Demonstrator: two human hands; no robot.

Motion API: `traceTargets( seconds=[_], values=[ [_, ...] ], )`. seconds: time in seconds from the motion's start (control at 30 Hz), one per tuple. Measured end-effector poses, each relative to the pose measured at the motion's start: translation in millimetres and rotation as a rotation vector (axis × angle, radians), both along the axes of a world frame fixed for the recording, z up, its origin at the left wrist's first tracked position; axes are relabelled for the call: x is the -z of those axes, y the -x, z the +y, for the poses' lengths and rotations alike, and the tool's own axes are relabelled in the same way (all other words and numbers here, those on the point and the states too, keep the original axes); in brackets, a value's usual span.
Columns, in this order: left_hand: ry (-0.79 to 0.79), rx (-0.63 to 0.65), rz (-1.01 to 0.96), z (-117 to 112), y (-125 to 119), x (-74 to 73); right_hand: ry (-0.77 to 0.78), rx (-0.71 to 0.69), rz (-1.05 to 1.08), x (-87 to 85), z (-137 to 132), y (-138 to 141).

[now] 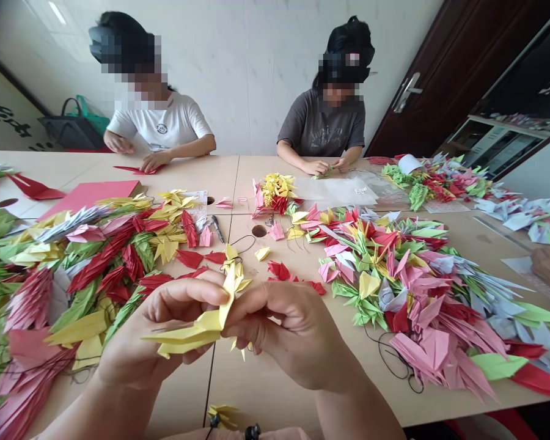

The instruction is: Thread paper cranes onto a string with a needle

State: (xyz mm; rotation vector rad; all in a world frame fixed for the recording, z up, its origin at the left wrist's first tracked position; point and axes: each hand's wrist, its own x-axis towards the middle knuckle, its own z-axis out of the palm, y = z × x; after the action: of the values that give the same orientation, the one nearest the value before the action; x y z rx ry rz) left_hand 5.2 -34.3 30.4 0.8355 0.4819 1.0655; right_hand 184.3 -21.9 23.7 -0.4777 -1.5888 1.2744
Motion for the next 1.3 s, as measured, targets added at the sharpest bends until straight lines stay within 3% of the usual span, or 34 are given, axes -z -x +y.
traceTargets(
  seconds=[0.2,0.53,0.93,1.2,1.3],
  values=[
    [-0.044,-0.027,-0.103,1.3,-2.1,3.5,-0.055,0.208,-0.097,1.9,1.7,6.7],
    [0.134,-0.130,-0.163,5.9,-1.5,10.6,-0.020,0.228,-0.244,1.3,-1.1,-0.6],
    [0.156,0.009,-0.179,10.5,-4.8,14.0,-0.152,0.344,-0.190,10.4,-4.3,6.3],
    [0.354,0.148,-0.269,11.1,-4.0,16.7,-0.358,0.351,-0.162,14.1,5.7,8.0],
    [0.355,0.174,-0.271,11.7,-4.0,17.7,-0.464,0.402,-0.172,12.5,10.4,9.5]
  ],
)
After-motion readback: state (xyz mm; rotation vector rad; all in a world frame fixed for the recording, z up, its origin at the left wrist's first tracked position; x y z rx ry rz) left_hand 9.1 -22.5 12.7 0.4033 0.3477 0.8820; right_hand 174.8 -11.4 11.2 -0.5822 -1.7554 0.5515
